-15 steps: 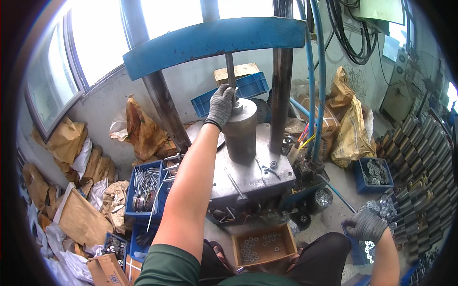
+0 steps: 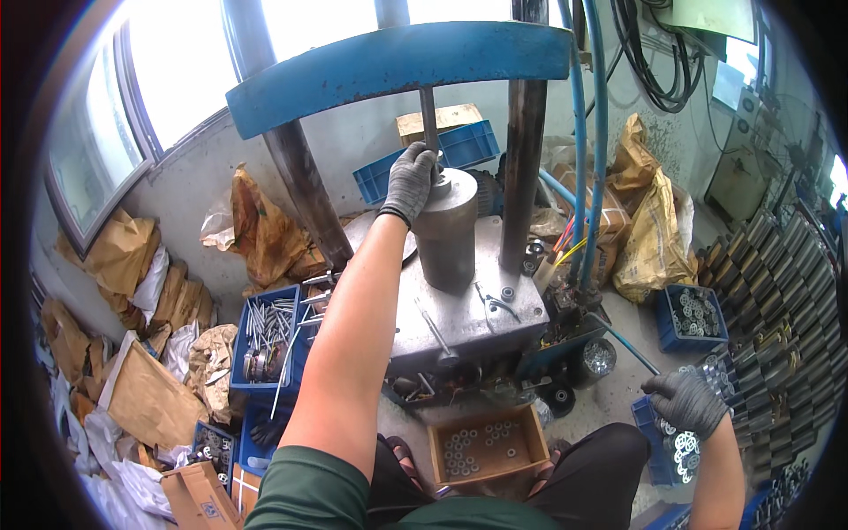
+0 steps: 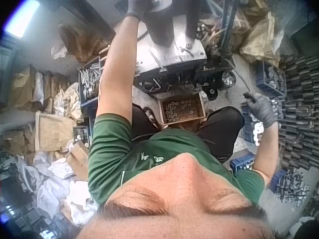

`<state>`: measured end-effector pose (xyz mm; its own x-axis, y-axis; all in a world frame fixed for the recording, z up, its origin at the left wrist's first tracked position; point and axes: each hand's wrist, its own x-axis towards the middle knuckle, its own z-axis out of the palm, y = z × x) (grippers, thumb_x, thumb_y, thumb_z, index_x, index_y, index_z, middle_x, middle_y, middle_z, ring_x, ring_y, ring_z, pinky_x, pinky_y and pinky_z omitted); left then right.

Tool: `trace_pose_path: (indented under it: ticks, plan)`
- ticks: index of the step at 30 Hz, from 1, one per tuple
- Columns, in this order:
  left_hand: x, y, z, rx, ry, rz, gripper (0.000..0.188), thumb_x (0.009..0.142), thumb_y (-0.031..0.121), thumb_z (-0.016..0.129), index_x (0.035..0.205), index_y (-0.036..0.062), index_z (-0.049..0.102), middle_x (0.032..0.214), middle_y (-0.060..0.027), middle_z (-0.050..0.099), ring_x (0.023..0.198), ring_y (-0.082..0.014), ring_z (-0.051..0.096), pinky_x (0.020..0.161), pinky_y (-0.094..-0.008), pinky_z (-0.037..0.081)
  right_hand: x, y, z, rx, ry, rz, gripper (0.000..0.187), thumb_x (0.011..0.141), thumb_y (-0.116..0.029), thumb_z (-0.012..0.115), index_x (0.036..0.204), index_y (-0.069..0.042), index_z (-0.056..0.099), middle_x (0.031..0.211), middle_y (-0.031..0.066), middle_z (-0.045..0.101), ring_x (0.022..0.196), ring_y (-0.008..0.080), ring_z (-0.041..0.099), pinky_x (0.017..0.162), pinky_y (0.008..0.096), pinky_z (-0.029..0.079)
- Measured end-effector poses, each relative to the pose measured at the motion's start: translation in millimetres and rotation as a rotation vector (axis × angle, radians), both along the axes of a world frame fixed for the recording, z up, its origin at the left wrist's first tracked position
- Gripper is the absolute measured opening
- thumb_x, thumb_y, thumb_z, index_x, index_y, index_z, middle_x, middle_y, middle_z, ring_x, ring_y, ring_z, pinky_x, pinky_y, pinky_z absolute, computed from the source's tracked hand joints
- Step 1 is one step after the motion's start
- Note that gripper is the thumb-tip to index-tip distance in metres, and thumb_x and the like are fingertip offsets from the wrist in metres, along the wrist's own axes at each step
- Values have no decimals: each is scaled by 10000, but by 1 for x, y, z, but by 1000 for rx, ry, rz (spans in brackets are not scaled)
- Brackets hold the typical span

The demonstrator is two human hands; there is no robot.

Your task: Operator uses a manual press machine to assemble or stamp metal components.

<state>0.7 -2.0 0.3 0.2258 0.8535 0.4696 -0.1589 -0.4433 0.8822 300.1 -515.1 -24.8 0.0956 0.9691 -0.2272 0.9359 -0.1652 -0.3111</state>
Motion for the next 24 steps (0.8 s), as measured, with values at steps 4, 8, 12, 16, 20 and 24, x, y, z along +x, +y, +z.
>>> trace_pose_path:
  ticks: [4,8,12,16,20,24]
  plan:
    - [0,-2,1,-38,-13,-5,172,974,148,562,1031,45,687,770,-30,645,666,-101,578,651,-270,495,0,0,-5,-118,-159,127,324,872,-228,670,1148,-78,747,1019,174,755,972,355,726,878,427,577]
    - [0,1,-1,-30,-20,-5,179,964,142,555,1029,40,687,770,-33,646,667,-100,579,643,-268,493,5,2,-6,67,25,48,312,885,-210,655,1144,-60,743,998,181,754,957,364,724,864,428,578]
    - [-1,5,-3,-4,-6,-8,186,966,141,563,1056,39,691,785,-30,651,681,-101,589,649,-271,500,1,5,0,168,26,-24,284,897,-187,644,1103,-19,745,965,214,742,911,383,718,843,448,575]
    - [0,1,-2,-23,-58,-32,197,989,176,603,1104,42,691,797,-22,655,696,-99,595,668,-272,510,-11,8,6,336,15,-99,243,878,-150,669,1064,-17,749,914,204,731,868,378,716,797,443,577]
    - [2,-3,0,23,-13,-24,205,1013,191,637,1142,37,677,806,-26,661,693,-81,593,666,-254,513,-3,45,21,857,-197,-66,190,853,-80,717,1029,-9,709,886,195,704,829,389,697,770,441,572]
    - [3,-4,2,-8,-23,-43,171,1013,170,643,1127,47,674,797,-21,660,650,-67,575,646,-240,501,24,111,56,1119,-364,-63,150,887,-79,682,1026,-23,686,937,190,693,892,393,683,789,458,548]
